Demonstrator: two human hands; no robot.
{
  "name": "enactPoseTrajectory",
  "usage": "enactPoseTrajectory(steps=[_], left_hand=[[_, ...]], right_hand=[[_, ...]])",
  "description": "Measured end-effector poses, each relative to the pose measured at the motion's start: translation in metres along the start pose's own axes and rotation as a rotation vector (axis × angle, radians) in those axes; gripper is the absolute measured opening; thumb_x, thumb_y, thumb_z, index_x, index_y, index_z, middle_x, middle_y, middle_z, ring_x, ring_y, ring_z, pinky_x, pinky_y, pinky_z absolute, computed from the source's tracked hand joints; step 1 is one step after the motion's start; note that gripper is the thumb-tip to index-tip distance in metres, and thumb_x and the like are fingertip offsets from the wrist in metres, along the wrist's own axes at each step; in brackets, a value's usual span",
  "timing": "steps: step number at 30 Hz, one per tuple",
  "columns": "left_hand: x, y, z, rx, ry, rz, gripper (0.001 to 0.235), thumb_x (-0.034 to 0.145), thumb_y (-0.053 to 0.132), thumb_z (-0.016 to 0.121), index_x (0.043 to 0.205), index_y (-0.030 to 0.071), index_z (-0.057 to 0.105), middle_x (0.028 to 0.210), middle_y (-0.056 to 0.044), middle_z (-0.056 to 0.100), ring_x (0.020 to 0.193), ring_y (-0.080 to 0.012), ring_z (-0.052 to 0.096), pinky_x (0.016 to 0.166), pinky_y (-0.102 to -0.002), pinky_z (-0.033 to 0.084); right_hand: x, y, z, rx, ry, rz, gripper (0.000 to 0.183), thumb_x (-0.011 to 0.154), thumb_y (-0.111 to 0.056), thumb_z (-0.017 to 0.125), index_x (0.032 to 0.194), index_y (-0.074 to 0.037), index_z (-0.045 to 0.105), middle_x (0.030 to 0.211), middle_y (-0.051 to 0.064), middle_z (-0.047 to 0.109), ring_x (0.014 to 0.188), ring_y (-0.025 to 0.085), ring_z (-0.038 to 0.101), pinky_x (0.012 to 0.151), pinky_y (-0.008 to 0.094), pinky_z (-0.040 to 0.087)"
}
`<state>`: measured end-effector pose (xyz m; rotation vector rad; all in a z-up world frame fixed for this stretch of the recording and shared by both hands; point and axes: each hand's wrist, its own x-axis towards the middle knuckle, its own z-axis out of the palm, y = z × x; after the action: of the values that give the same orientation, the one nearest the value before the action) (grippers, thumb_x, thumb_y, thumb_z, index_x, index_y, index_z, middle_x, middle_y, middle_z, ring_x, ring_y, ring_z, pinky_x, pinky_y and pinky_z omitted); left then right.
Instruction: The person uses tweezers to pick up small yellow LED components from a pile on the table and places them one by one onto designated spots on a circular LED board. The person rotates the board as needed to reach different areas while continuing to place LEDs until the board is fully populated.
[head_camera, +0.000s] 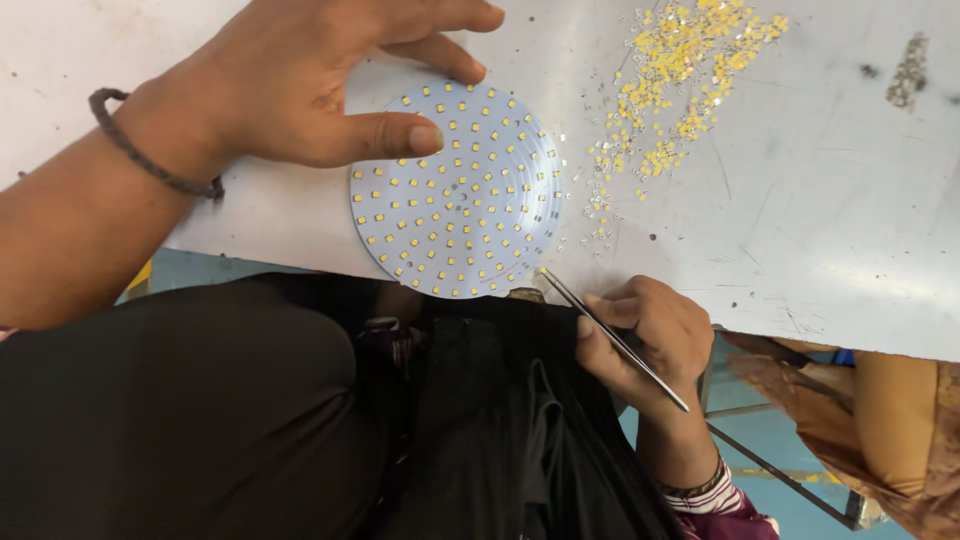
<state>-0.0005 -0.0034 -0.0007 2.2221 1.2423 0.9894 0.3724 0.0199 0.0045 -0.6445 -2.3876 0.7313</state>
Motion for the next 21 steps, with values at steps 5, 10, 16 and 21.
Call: enactPoseTrajectory(steps=[5, 10, 16, 21], left_hand=[[0.000, 0.001, 0.001, -0.020, -0.001, -0.019, 0.073, 0.099, 0.050, 0.070, 0.152, 0.005, 0.048, 0.126, -0.013, 0.074, 0.119, -0.0291, 0.071, 0.101, -0.041, 0.053], [0.001, -0.001, 0.001, -0.026, 0.007, 0.009, 0.075, 0.101, 0.055, 0.068, 0.153, 0.005, 0.049, 0.124, -0.012, 0.074, 0.119, -0.0270, 0.070, 0.104, -0.040, 0.052], [0.009, 0.006, -0.004, 0.022, 0.007, -0.020, 0.071, 0.104, 0.061, 0.061, 0.149, 0.007, 0.054, 0.123, -0.006, 0.073, 0.125, -0.0251, 0.065, 0.112, -0.040, 0.043], [0.015, 0.011, -0.005, 0.077, -0.014, -0.082, 0.071, 0.092, 0.058, 0.062, 0.142, 0.008, 0.057, 0.119, 0.002, 0.073, 0.132, -0.0246, 0.048, 0.114, -0.045, 0.020]], right_hand=[[0.005, -0.001, 0.005, -0.011, -0.010, -0.036, 0.020, 0.079, -0.006, 0.080, 0.080, 0.001, 0.062, 0.068, 0.010, 0.063, 0.055, 0.019, 0.059, 0.052, 0.029, 0.042], [0.008, -0.002, 0.007, 0.001, -0.019, -0.044, 0.022, 0.079, -0.007, 0.082, 0.081, 0.000, 0.062, 0.068, 0.009, 0.062, 0.055, 0.019, 0.059, 0.052, 0.029, 0.042], [0.008, -0.003, 0.004, -0.012, -0.025, -0.052, 0.021, 0.080, -0.008, 0.082, 0.083, -0.001, 0.063, 0.071, 0.009, 0.064, 0.058, 0.020, 0.061, 0.054, 0.029, 0.044], [0.006, 0.007, -0.018, -0.014, 0.106, 0.217, 0.016, 0.088, -0.008, 0.079, 0.088, -0.001, 0.066, 0.077, 0.007, 0.068, 0.063, 0.014, 0.063, 0.061, 0.024, 0.048]])
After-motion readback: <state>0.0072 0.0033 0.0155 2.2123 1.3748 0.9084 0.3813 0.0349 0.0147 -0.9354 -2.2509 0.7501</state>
